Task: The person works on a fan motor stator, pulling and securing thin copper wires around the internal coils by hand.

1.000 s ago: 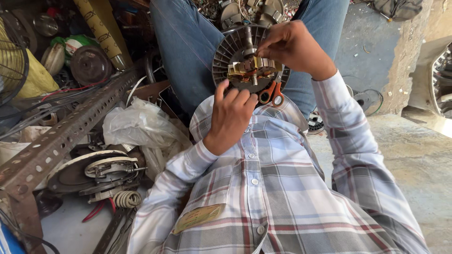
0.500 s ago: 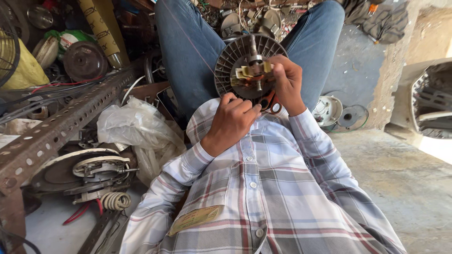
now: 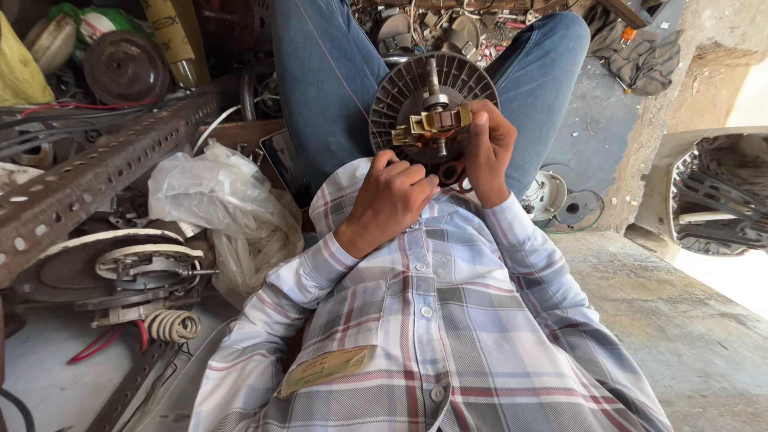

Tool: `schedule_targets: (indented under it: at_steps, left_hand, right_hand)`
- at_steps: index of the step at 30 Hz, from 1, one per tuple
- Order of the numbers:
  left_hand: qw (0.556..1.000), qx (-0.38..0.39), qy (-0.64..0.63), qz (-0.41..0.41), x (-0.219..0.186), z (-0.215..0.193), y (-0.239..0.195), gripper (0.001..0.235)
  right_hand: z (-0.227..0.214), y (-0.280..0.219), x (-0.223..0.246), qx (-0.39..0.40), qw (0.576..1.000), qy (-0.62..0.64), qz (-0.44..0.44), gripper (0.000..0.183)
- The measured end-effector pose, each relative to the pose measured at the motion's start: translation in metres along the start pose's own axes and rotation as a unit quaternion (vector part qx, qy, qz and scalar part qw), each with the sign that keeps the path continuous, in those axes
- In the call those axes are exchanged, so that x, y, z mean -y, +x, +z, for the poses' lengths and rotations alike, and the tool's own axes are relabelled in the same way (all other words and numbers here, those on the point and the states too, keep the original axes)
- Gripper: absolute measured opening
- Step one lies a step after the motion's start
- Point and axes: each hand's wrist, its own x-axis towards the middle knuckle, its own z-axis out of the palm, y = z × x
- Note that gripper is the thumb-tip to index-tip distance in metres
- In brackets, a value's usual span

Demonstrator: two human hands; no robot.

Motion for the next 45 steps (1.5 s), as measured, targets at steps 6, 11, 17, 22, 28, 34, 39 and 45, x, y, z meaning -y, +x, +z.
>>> schedule_targets:
  at_steps: [6, 11, 17, 22, 28, 34, 39, 45]
  left_hand:
    - [1.000, 0.023, 0.009, 0.006, 0.002, -0.002, 0.001, 0.005]
    - [0.998, -0.031, 0.040, 0.030, 0.004, -0.038, 0.021, 0.005]
    - [0.993, -0.051, 0.102, 0.041, 0.038, -0.049, 0.083, 0.015]
    - [0.985, -0.051, 0.161, 0.024, 0.088, -0.029, 0.106, 0.021]
    - [0.992, 0.008, 0.125, -0.004, 0.116, -0.007, 0.137, 0.022]
    - [0.964, -0.105, 0.225, 0.097, 0.048, -0.032, 0.123, 0.007]
    - [0.982, 0.004, 0.173, 0.078, -0.017, -0.024, 0.066, 0.009]
    - [0.991, 0.073, 0.109, 0.030, -0.021, -0.024, 0.021, 0.006]
  right_hand:
    - [-0.003, -0.019, 0.062, 0.054, 0.888, -0.370, -0.268, 0.024]
    - [-0.001, -0.023, 0.069, 0.131, 0.865, -0.421, -0.238, 0.033]
    - [0.006, -0.029, 0.070, 0.109, 0.885, -0.407, -0.198, 0.039]
    - [-0.008, -0.017, 0.053, 0.088, 0.899, -0.321, -0.283, 0.018]
    - [-0.024, 0.085, 0.032, 0.211, 0.968, -0.127, 0.055, 0.012]
    - [-0.023, 0.118, 0.030, 0.309, 0.948, -0.015, 0.068, 0.008]
    - [-0.039, 0.104, 0.047, 0.353, 0.928, -0.116, -0.040, 0.008]
    - [-0.031, 0.051, 0.062, 0.133, 0.898, -0.315, -0.278, 0.013]
